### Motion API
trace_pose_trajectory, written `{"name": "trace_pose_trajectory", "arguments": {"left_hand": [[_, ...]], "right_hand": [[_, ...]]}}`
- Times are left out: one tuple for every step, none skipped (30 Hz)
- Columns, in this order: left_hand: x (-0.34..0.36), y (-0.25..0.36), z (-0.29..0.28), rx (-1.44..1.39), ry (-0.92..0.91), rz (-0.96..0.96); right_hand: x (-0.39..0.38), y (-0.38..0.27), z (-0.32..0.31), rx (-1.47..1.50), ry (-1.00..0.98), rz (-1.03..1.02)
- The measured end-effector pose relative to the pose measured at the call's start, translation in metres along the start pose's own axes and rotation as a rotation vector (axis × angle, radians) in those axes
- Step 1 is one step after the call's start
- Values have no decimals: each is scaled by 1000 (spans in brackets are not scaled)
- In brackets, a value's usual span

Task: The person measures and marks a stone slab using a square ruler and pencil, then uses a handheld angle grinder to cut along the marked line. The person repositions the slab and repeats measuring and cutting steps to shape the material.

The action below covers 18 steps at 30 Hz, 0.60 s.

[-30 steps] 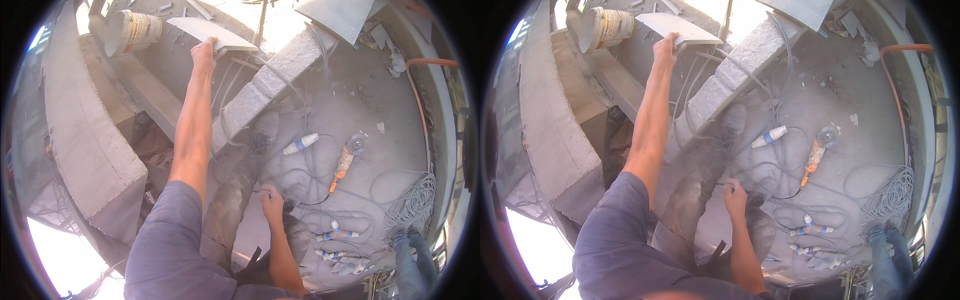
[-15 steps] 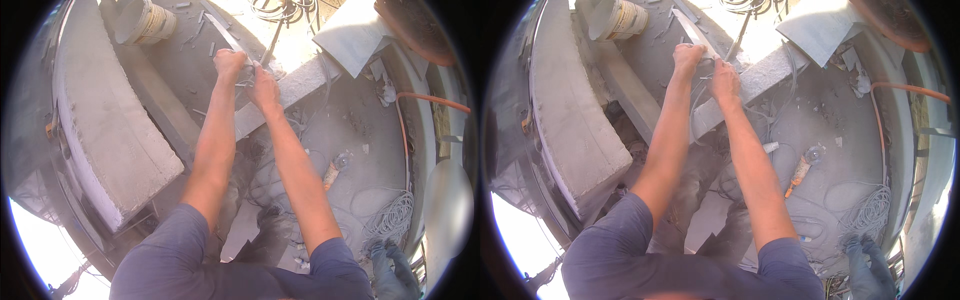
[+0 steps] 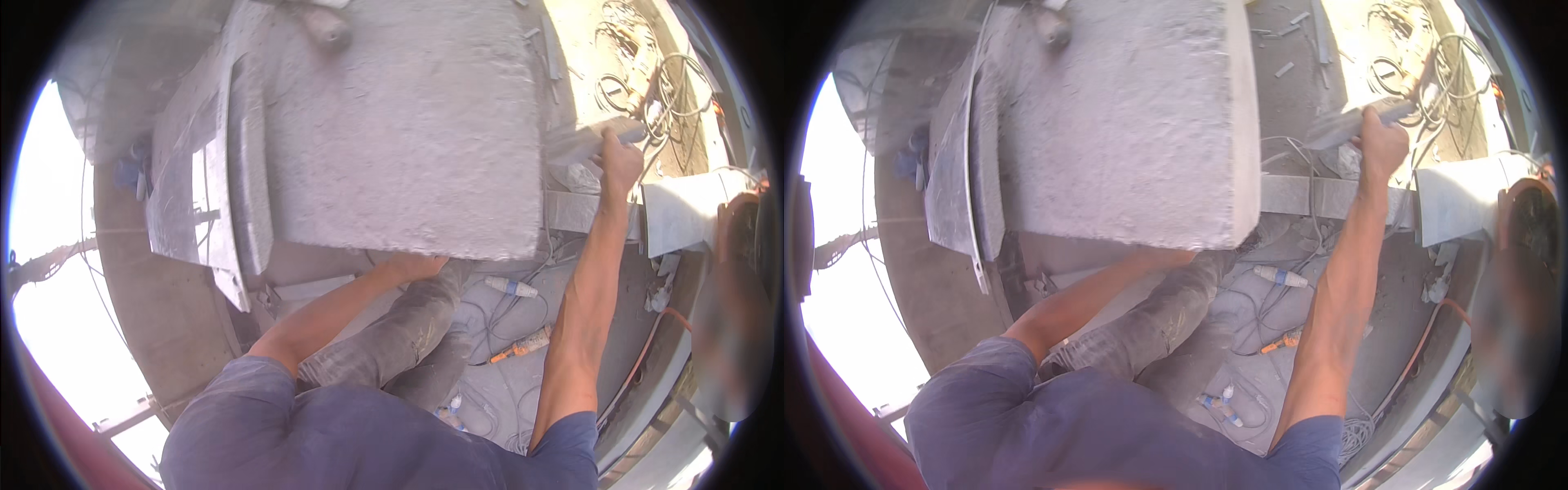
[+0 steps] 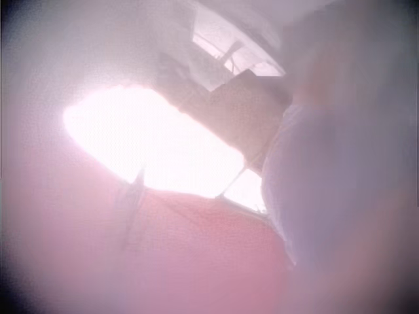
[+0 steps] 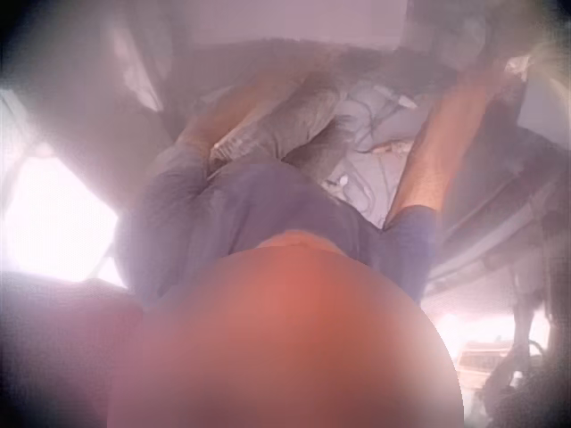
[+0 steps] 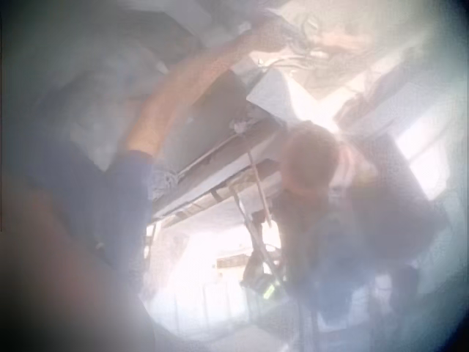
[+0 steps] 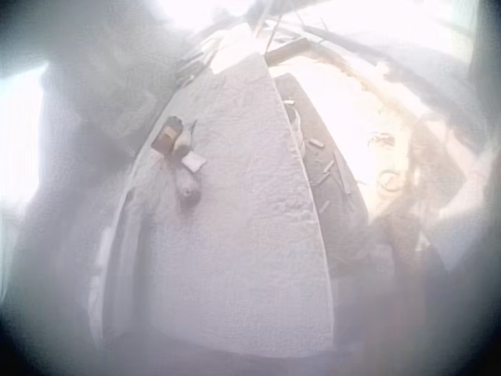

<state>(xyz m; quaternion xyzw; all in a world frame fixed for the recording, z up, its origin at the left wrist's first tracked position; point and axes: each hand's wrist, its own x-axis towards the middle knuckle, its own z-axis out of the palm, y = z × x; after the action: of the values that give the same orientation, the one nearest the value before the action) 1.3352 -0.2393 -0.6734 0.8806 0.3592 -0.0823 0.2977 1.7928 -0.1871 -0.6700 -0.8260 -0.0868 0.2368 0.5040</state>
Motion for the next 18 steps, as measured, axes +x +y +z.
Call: {"name": "trace_pose_trajectory", "arguments": {"left_hand": [[-43, -14, -17, -80, -120, -115], [-92, -29, -33, -134, -221, -259], [-184, -79, -1, -29, -263, -354], [-278, -126, 32, 64, -326, -451], [-363, -136, 47, 56, -444, -637], [-455, -141, 56, 39, -544, -760], [-528, -135, 55, 52, -742, -777], [-552, -117, 46, 11, -910, -882], [-617, -95, 50, -26, -950, -997], [-659, -77, 55, -221, -974, -1220], [-719, -65, 68, -401, -904, -1322], [-749, -51, 75, -491, -682, -1502], [-749, -29, 110, -436, -520, -1482], [-759, -33, 116, -338, -361, -1463], [-753, -46, 113, -400, -219, -1437], [-721, -54, 109, -478, -72, -1406], [-677, -65, 84, -498, 28, -1369], [-617, -61, 5, -563, 158, -1340]], "right_hand": [[3, 17, -35, 90, -44, 14], [-25, 10, -66, 127, -55, 51], [-44, 17, -92, 41, -52, 70], [-81, 0, -113, -34, -39, 132], [-124, -24, -141, -96, -100, 85], [-155, -38, -163, -207, -72, 52], [-191, -55, -187, -286, -52, 46], [-243, -90, -212, -365, -32, -12], [-282, -110, -227, -450, -36, -30], [-321, -128, -242, -545, -36, -58], [-351, -140, -251, -598, -92, -102], [-376, -145, -264, -638, -131, -151], [-384, -153, -272, -679, -205, -202], [-401, -149, -277, -750, -283, -208], [-419, -147, -283, -813, -355, -229], [-428, -145, -282, -938, -434, -252], [-459, -149, -269, -1047, -438, -351], [-501, -153, -256, -1157, -421, -448]]}}
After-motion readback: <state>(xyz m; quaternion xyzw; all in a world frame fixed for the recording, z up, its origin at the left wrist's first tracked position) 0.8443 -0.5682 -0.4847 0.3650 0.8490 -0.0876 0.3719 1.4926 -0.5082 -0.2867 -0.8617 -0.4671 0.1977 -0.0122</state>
